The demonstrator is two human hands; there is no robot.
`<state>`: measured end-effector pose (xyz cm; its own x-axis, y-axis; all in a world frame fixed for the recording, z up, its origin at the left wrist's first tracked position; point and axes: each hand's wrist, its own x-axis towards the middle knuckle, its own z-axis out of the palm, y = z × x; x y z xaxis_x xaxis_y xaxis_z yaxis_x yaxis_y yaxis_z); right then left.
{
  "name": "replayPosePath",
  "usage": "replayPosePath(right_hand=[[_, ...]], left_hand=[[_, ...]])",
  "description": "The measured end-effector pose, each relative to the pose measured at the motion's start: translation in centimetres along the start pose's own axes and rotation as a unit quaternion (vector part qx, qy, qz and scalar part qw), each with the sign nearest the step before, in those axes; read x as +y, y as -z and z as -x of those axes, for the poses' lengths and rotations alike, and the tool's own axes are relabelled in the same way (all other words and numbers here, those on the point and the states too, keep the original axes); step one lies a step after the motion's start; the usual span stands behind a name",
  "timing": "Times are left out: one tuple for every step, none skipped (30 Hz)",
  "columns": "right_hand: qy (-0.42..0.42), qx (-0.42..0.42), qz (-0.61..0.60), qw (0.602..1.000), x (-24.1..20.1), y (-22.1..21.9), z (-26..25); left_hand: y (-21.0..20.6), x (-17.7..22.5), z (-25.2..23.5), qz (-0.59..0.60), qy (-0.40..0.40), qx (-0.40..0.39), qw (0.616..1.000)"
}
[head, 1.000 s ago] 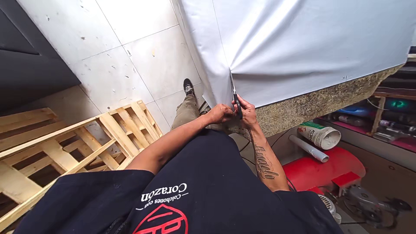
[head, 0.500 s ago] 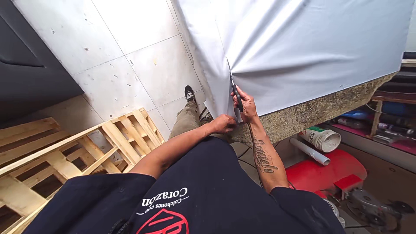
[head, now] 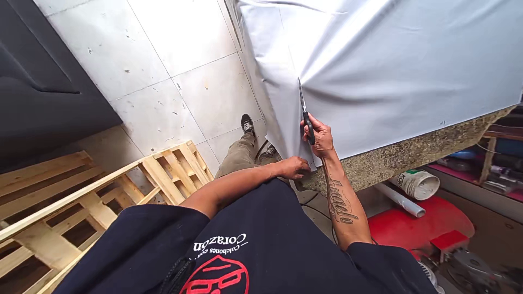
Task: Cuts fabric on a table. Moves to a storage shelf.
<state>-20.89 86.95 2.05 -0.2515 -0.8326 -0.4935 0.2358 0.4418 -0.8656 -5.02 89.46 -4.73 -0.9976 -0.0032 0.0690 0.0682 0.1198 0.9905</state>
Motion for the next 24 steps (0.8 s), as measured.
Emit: replayPosePath(right_hand=[[0.000, 0.003, 0.001, 1.000, -0.1, -0.1, -0.2], [-0.002, 0.004, 0.001, 1.000, -0.3, -0.3, -0.4], [-0.004, 0.001, 0.001, 1.000, -0.6, -0.4, -0.9], [-0.002, -0.003, 0.001, 1.000, -0.9, -0.6, -1.6], [-0.001, -0.005, 0.003, 1.000, -1.2, -0.7, -2.1], [-0.002, -0.005, 0.006, 1.000, -1.4, -0.8, -2.4], [-0.003, -0.004, 0.007, 1.000, -1.5, -0.8, -2.4], [-0.006, 0.001, 0.003, 1.000, -1.4, -0.8, -2.4], [-0.008, 0.006, -0.003, 1.000, -1.4, -0.7, -2.2], [-0.008, 0.010, -0.006, 1.000, -1.3, -0.7, -2.2], [-0.007, 0.011, -0.006, 1.000, -1.4, -0.6, -2.3], [-0.007, 0.006, -0.003, 1.000, -1.6, -0.6, -2.5], [-0.006, -0.002, 0.000, 1.000, -1.8, -0.6, -2.8], [-0.004, -0.009, 0.004, 1.000, -2.0, -0.7, -3.2], [-0.002, -0.013, 0.005, 1.000, -2.3, -0.9, -3.6], [-0.002, -0.014, 0.003, 1.000, -2.5, -1.0, -3.9], [-0.003, -0.016, 0.000, 1.000, -2.5, -1.1, -4.0], [-0.003, -0.017, -0.005, 1.000, -2.5, -1.1, -3.9], [-0.006, -0.016, -0.012, 1.000, -2.5, -1.0, -3.7], [-0.008, -0.010, -0.022, 1.000, -2.4, -1.0, -3.4], [-0.007, -0.006, -0.032, 0.999, -2.4, -1.0, -3.1], [-0.005, -0.003, -0.039, 0.999, -2.4, -1.0, -3.1], [-0.005, -0.002, -0.043, 0.999, -2.6, -1.1, -3.3], [-0.004, -0.004, -0.043, 0.999, -2.9, -1.3, -3.8]], left_hand=[[0.1, 0.0, 0.0, 0.002, -0.002, -0.005, 1.000], [0.2, 0.0, 0.0, 0.005, -0.004, -0.013, 1.000], [0.3, 0.0, 0.0, 0.007, -0.007, -0.020, 1.000], [0.5, 0.0, -0.1, 0.009, -0.011, -0.023, 1.000], [0.5, -0.1, -0.2, 0.011, -0.015, -0.026, 0.999], [0.6, -0.1, -0.2, 0.013, -0.017, -0.030, 0.999], [0.7, -0.2, -0.2, 0.016, -0.020, -0.033, 0.999], [0.8, -0.2, -0.2, 0.017, -0.022, -0.034, 0.999], [0.8, -0.2, -0.2, 0.018, -0.023, -0.036, 0.999], [0.9, -0.2, -0.2, 0.019, -0.024, -0.038, 0.999], [1.0, -0.2, -0.2, 0.021, -0.023, -0.040, 0.999], [1.1, -0.2, -0.2, 0.023, -0.022, -0.044, 0.999], [1.2, -0.2, -0.2, 0.026, -0.021, -0.048, 0.998], [1.2, -0.1, -0.2, 0.028, -0.020, -0.052, 0.998], [1.3, -0.2, -0.2, 0.030, -0.019, -0.054, 0.998], [1.2, -0.2, -0.2, 0.031, -0.018, -0.054, 0.998], [1.2, -0.3, -0.2, 0.032, -0.018, -0.055, 0.998], [1.2, -0.4, -0.2, 0.032, -0.020, -0.058, 0.998], [1.3, -0.5, -0.2, 0.032, -0.023, -0.061, 0.997], [1.3, -0.5, -0.3, 0.033, -0.025, -0.064, 0.997], [1.3, -0.6, -0.3, 0.033, -0.028, -0.066, 0.997], [1.3, -0.6, -0.3, 0.033, -0.030, -0.068, 0.997], [1.3, -0.6, -0.3, 0.033, -0.031, -0.070, 0.997], [1.3, -0.7, -0.3, 0.032, -0.032, -0.073, 0.996]])
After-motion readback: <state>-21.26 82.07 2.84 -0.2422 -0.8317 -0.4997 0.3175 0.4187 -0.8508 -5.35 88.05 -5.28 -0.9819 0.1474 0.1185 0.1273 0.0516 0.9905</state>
